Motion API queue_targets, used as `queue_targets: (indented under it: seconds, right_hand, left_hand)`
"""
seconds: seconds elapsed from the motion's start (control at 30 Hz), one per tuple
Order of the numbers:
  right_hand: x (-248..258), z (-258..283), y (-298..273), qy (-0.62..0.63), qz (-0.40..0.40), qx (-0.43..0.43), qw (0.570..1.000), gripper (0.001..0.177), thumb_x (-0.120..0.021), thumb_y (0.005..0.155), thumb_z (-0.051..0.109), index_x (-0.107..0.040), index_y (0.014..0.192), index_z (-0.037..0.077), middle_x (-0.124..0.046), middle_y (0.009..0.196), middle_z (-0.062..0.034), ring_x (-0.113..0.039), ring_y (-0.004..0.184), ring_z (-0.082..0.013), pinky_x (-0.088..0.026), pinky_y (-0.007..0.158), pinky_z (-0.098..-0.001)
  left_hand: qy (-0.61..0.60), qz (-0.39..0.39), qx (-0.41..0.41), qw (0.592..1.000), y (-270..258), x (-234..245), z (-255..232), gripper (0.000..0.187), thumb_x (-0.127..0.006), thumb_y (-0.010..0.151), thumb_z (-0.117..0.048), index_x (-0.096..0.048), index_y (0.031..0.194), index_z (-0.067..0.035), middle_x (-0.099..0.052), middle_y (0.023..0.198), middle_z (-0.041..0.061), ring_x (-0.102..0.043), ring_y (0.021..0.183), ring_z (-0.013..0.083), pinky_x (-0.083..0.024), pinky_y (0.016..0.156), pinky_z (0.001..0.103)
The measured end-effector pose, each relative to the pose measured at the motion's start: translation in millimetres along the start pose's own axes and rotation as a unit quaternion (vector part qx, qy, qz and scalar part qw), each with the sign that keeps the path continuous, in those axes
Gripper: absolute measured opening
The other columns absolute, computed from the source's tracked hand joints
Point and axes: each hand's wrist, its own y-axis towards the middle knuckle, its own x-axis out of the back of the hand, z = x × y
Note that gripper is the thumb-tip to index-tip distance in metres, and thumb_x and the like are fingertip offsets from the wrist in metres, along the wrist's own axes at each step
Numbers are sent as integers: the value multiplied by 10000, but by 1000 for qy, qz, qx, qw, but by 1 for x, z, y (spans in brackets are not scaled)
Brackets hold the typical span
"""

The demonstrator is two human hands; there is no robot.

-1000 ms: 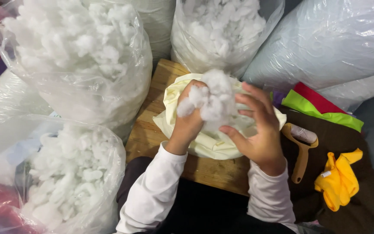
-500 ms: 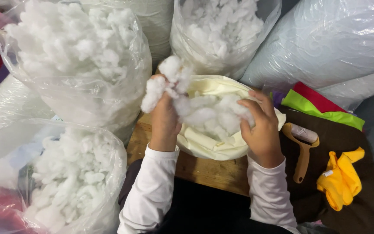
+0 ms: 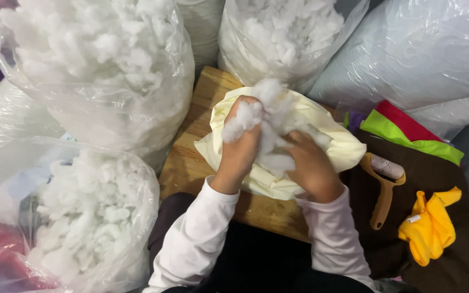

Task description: Stuffing a small fabric pillowcase with white polyester fiberfill by hand.

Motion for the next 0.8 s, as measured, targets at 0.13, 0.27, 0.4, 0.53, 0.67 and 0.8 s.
queue_targets:
  seconds: [0.13, 0.27, 0.4, 0.53, 0.67, 0.8]
  right_hand:
    - [46, 5, -29, 41, -176, 66, 981, 425, -738, 868, 83, -691, 1291, 92, -654, 1228, -127, -623, 1240, -337, -470, 1066, -457]
    - [46, 33, -21, 89, -318, 108, 938, 381, -813, 896, 130, -687, 1253, 87, -590, 1345, -161, -662, 1156, -347, -527, 1021, -472]
    - [10, 33, 12, 163, -317, 144, 923, 102, -767, 917, 45, -720, 985, 104, -662, 1015, -52, -718, 916, -291, -570, 840, -381]
    - [20, 0, 8, 128, -338, 140, 922, 204, -772, 868, -16, -753, 913, 182, -690, 956, 32, -708, 862, -199, -570, 828, -325]
    - [30, -8, 11, 99, -367, 131, 916, 201, -766, 903, -40, -743, 955, 153, -672, 952, -19, -682, 892, -265, -552, 855, -389]
    - [-12, 11, 40, 52, -193, 172, 965, 311, -655, 985, 191, -665, 1288, 122, -682, 1132, -127, -636, 1131, -388, -492, 916, -545]
  left_hand:
    - [-4, -6, 10, 1000, 0, -2, -4, 230, -594, 861, -102, -621, 1089, -103, -600, 884, 69, -600, 858, 196, -563, 733, 373]
    - [-105, -11, 28, 994, -5, -15, -3, 244, -593, 891, -125, -559, 1132, -123, -598, 925, 35, -662, 895, 177, -591, 761, 354]
    - [-178, -1, 21, 984, -15, -21, 0, 221, -566, 898, -32, -610, 1107, -88, -569, 979, 20, -575, 923, 184, -556, 778, 364]
    - [-252, -57, -29, 966, 3, -8, 7, 329, -513, 798, 35, -548, 1106, -74, -547, 936, 50, -607, 895, 181, -536, 737, 310]
    - [-315, -52, -37, 947, 19, 22, -16, 270, -581, 866, -53, -545, 1115, -150, -560, 948, -2, -527, 821, 154, -454, 690, 291]
    - [-248, -57, -21, 967, 15, 23, -24, 267, -580, 927, -72, -519, 1179, -137, -546, 981, -3, -554, 882, 131, -496, 757, 293]
